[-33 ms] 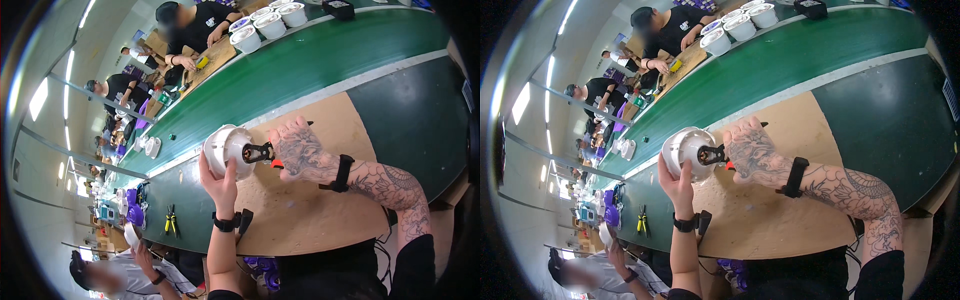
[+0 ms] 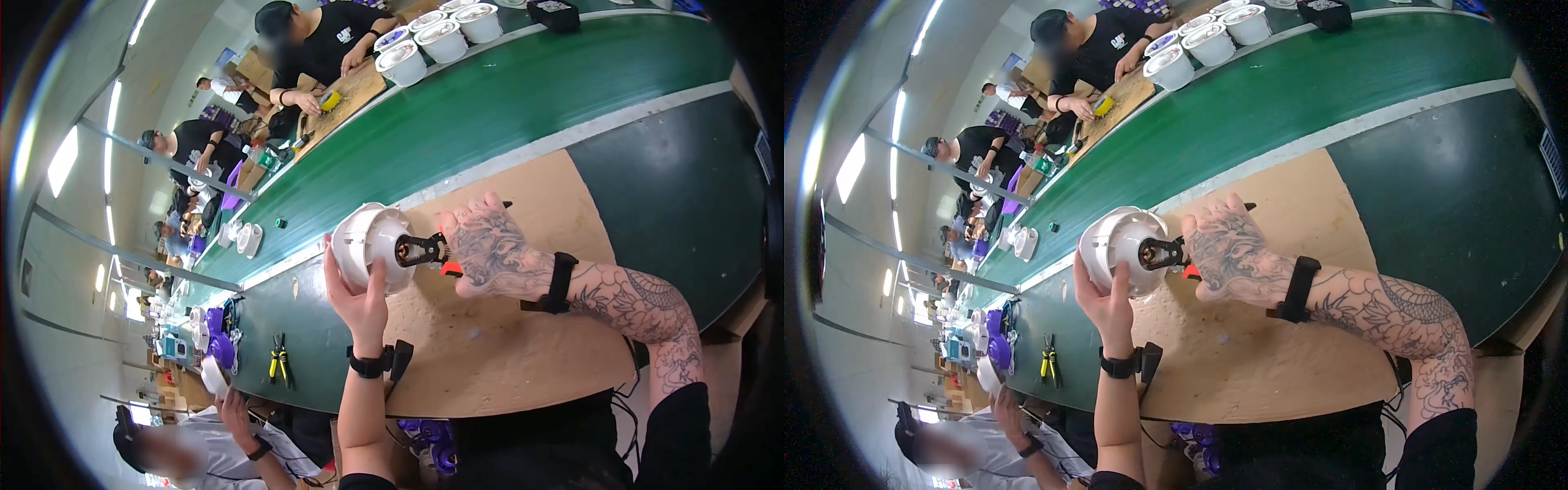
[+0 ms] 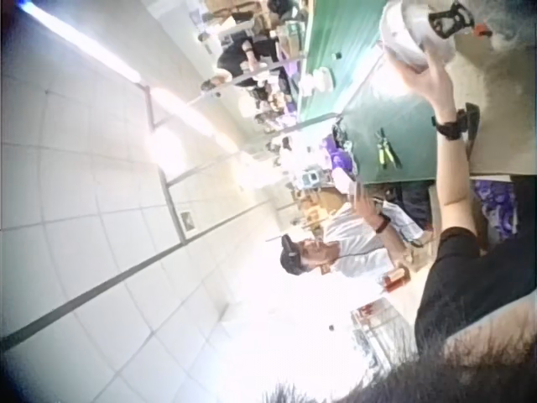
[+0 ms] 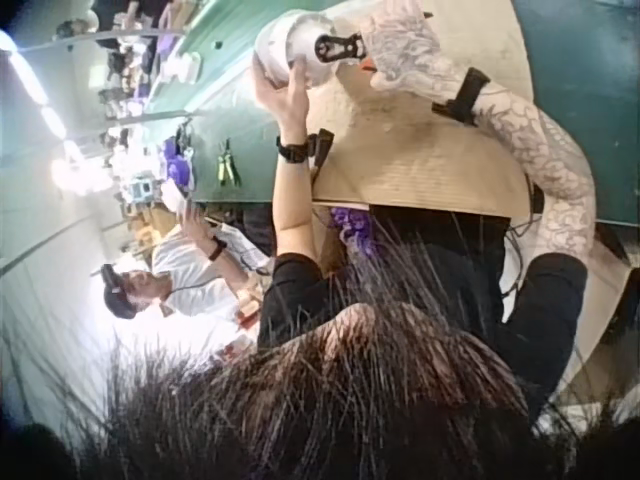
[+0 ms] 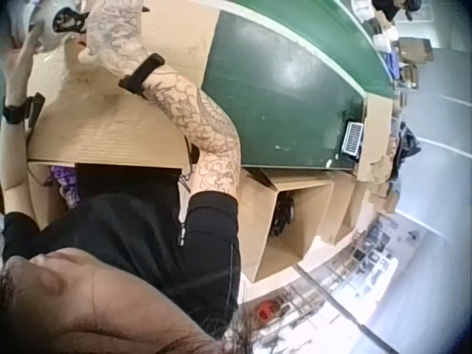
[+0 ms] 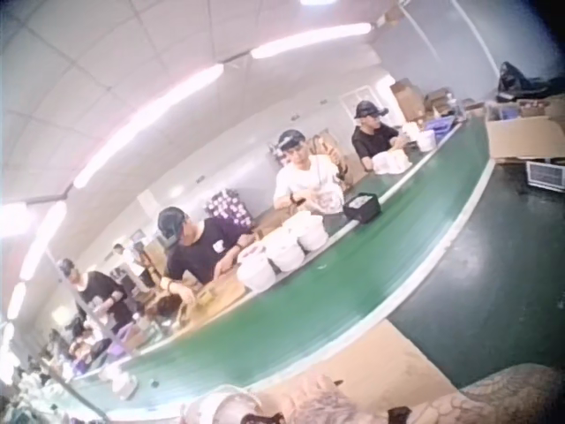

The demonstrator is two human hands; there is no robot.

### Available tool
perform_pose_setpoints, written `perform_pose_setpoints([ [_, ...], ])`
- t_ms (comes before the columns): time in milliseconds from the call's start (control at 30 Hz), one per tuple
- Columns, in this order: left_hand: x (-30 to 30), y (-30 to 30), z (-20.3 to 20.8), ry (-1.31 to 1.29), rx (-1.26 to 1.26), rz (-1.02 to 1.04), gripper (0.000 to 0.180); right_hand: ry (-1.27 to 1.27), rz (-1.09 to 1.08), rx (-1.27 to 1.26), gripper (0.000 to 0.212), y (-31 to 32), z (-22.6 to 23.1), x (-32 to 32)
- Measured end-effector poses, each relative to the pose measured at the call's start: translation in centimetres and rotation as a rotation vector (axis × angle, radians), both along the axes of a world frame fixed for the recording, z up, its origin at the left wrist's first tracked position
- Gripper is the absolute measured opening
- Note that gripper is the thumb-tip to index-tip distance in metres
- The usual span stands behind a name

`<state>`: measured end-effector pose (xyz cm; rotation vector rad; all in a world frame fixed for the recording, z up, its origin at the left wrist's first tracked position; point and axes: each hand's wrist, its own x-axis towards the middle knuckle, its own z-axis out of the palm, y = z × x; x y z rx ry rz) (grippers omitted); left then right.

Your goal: The person uses pliers to cut wires and remove internal components from white and purple plastic light fixture housings. They handle each unit one at a time, placing finished pieces on the table while other workers perform similar tasks in the background.

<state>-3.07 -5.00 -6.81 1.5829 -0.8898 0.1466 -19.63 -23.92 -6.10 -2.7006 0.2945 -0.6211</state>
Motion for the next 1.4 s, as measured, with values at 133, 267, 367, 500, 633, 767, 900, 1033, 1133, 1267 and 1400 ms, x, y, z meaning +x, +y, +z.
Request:
perform_pose_setpoints([
  [133, 0.1, 1.0, -0.9, -0.294, 0.046, 0.109, 0.083, 0.234, 0.092, 0.380, 0.052, -0.5, 0.3, 0.2],
  [267, -1.1, 0.7, -0.3, -0.308, -0.035, 0.075, 0.088, 0.472, 0.169, 0.754, 0.056, -0.8, 1.6, 0.2],
  [367, -0.9, 1.9, -0.6, -0.232, -0.039, 0.100, 0.084, 0.229, 0.161, 0.414, 0.054, -0.1, 0.8, -0.3],
  [500, -0.3, 2.0, -0.6, 0.109, -0.120, 0.013, 0.077, 0.002, 0.030, 0.104, 0.054, 1.0, 0.5, -0.4],
  [633, -1.1, 1.1, -0.2, 0.331, -0.224, -0.102, 0.073, -0.058, 0.010, 0.031, 0.054, 0.9, 1.2, -1.0],
  [767, -1.3, 1.3, -0.6, 0.215, -0.159, -0.056, 0.074, -0.044, 0.026, 0.048, 0.054, 1.0, 1.5, -1.2],
  [900, -1.8, 1.0, -1.3, 0.102, -0.133, 0.004, 0.078, -0.050, 0.045, 0.158, 0.053, 0.8, 0.7, -1.5],
  [1033, -1.9, 0.9, -1.7, 0.050, -0.153, 0.025, 0.077, -0.011, 0.069, 0.162, 0.051, 0.3, 1.3, -1.8],
  [1133, -2.0, 0.8, -1.6, 0.039, -0.146, 0.026, 0.083, -0.056, 0.082, 0.156, 0.051, 0.1, 0.9, -1.9],
  [1267, -1.9, 0.8, -1.6, -0.027, -0.115, 0.040, 0.083, -0.049, 0.081, 0.155, 0.051, 0.0, 1.0, -1.8],
  [1400, -2.3, 0.6, -1.4, -0.061, -0.094, 0.042, 0.084, 0.001, 0.092, 0.177, 0.051, -0.3, 1.3, -1.9],
])
